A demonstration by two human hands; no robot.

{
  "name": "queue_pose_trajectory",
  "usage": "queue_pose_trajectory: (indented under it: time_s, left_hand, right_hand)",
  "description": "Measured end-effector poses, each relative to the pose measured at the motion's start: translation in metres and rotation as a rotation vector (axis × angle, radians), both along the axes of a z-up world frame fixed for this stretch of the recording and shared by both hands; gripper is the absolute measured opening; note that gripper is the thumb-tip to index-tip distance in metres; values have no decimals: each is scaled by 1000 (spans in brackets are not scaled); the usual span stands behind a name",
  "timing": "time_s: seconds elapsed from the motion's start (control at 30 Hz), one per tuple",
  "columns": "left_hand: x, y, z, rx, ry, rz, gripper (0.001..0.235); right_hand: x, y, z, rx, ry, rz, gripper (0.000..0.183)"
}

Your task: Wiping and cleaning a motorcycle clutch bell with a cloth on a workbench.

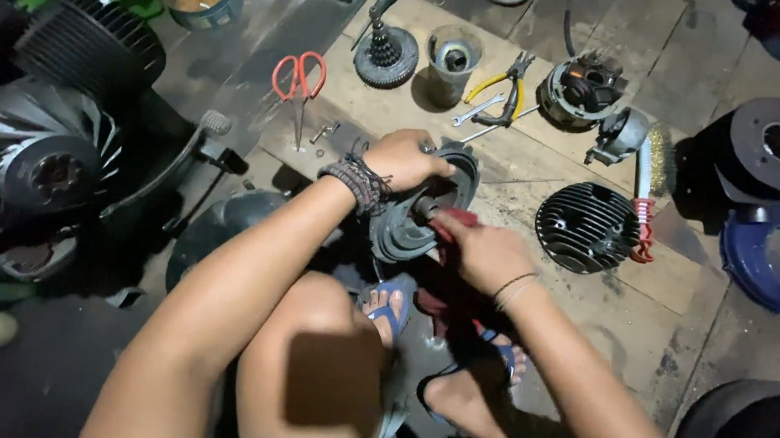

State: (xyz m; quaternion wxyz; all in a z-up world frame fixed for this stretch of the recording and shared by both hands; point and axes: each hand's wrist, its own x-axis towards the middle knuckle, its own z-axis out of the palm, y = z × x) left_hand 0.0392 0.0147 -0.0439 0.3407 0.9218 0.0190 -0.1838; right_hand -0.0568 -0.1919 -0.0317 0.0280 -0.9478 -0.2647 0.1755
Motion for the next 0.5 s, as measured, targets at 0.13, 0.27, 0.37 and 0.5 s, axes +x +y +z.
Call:
queue_pose_trajectory:
  time_s: [0.13, 0.27, 0.37, 0.5]
  left_hand:
    - [-16, -21, 33, 56, -30, 51, 70]
    - [-7, -41, 38, 83, 21, 100, 70]
    - [-7, -48, 47, 56, 37, 45, 73]
    - [-9, -24, 60, -14, 80, 9, 73]
  right_hand:
    - [4, 2, -41, -107, -246, 2, 65]
    - [-6, 13, -38, -43, 50, -126, 74]
    - [-5, -4, -25, -23, 64, -164, 75]
    - [-4, -15, -8, -9, 76, -189, 73]
